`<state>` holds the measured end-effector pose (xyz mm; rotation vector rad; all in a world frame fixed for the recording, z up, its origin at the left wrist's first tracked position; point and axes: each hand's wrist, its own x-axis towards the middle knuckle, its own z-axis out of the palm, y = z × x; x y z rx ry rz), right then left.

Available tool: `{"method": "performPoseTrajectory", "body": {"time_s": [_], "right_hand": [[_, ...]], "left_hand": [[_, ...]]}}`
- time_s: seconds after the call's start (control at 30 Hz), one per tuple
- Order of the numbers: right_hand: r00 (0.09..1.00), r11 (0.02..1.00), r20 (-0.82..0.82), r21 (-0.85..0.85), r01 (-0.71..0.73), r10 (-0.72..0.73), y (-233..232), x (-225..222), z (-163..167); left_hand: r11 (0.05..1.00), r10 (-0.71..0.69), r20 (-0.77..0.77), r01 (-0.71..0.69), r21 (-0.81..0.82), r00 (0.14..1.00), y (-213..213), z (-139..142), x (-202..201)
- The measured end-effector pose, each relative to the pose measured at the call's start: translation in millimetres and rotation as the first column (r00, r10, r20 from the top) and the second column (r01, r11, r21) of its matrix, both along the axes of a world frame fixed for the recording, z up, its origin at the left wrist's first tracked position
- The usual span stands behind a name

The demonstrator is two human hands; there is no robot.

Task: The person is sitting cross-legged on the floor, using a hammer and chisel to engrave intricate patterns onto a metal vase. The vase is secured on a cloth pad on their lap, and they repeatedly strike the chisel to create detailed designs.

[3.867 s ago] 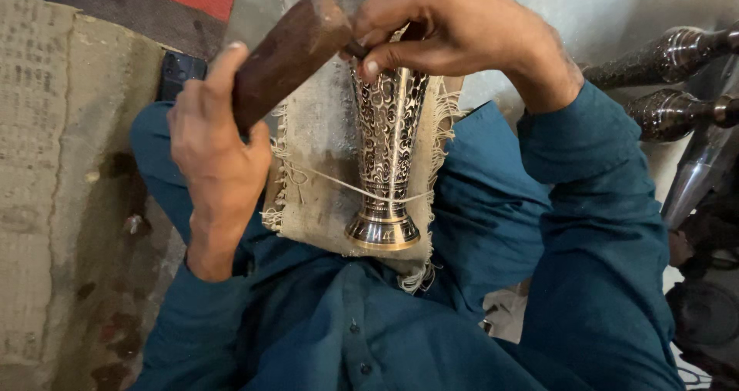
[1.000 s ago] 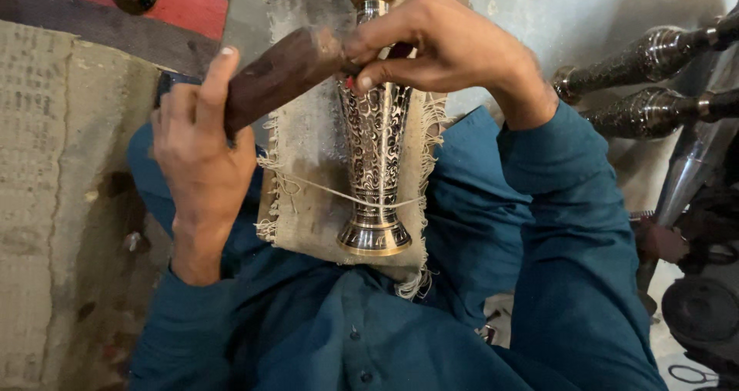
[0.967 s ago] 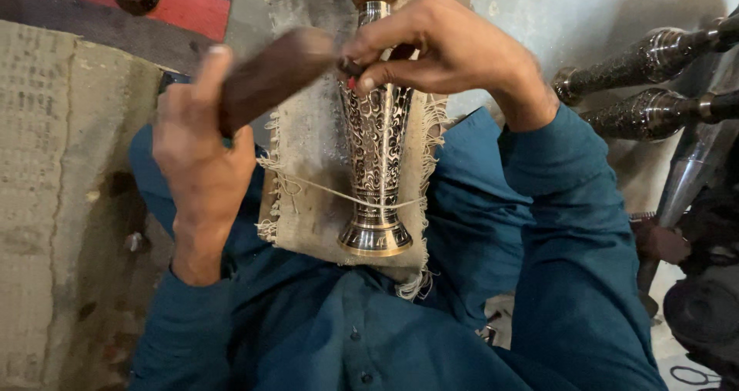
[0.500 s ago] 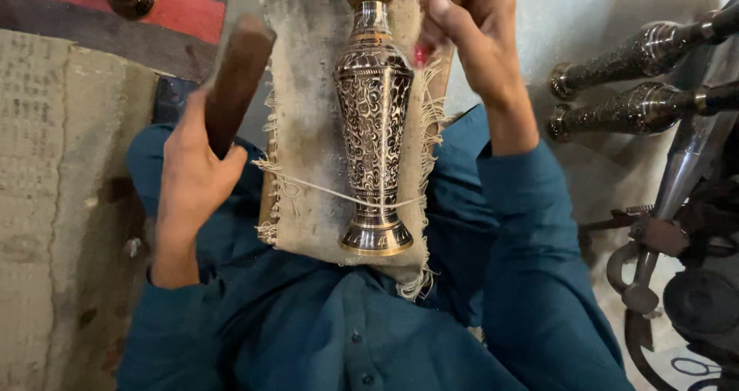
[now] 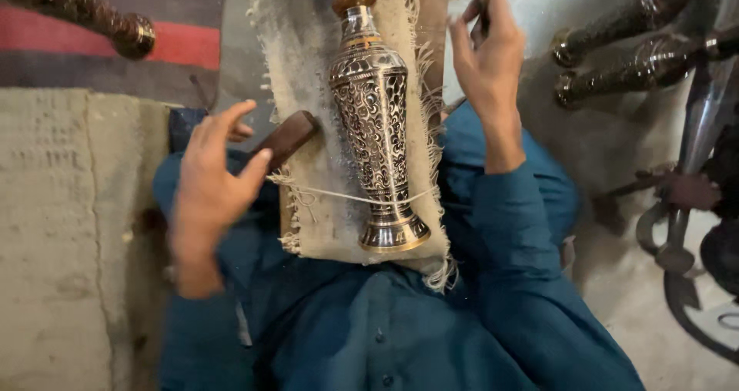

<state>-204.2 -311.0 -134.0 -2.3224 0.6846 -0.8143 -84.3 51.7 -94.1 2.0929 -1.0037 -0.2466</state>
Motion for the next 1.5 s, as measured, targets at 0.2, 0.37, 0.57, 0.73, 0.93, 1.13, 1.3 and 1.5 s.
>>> {"method": "performPoseTrajectory", "body": {"time_s": [0.2, 0.37, 0.57, 0.73, 0.93, 1.13, 1.3, 1.5], "right_hand": [[0.982, 0.980, 0.054, 0.074, -0.183, 0.179, 16.5, -55.1, -33.1], [0.974, 0.867, 0.209, 0.465, -0.179, 0.089, 39.3, -89.6, -22.4], [0.917, 0.656, 0.383, 0.722, -0.222, -0.111, 73.5, -105.3, -3.8], [0.892, 0.663, 0.446, 0.691, -0.286, -0.080, 92.3, -84.3, 16.5], [0.885, 0.796, 0.390, 0.436, -0.421, 0.254, 97.5, -38.0, 47.9], [0.793, 0.729, 0.399, 0.338, -0.595, 0.461, 93.1, -6.3, 69.5], [0.837, 0.794, 0.239, 0.271, -0.544, 0.492, 94.8, -6.0, 77.3], [0.845, 0.798, 0.294, 0.296, -0.525, 0.447, 98.4, -6.3, 74.5]], "left_hand": [[0.795, -0.409, 0.400, 0.535, -0.286, 0.820, -64.8, 26.0, -108.2], [0.802, -0.522, 0.531, 0.595, 0.040, 0.667, -99.1, 12.2, -135.4], [0.725, -0.484, 0.690, 0.688, -0.028, 0.538, -91.7, -12.6, -123.4], [0.616, -0.432, 0.626, 0.719, -0.321, 0.649, -88.5, -17.8, -110.8], [0.529, -0.473, 0.417, 0.628, -0.571, 0.776, -76.4, -16.3, -103.6], [0.956, -0.042, 0.268, 0.116, -0.269, 0.963, -10.8, -27.1, -22.7], [0.937, -0.247, -0.351, 0.315, 0.152, 0.903, 28.1, -59.1, 34.8], [0.975, -0.219, -0.488, 0.202, -0.088, 0.845, 30.5, -74.1, 33.0]]}}
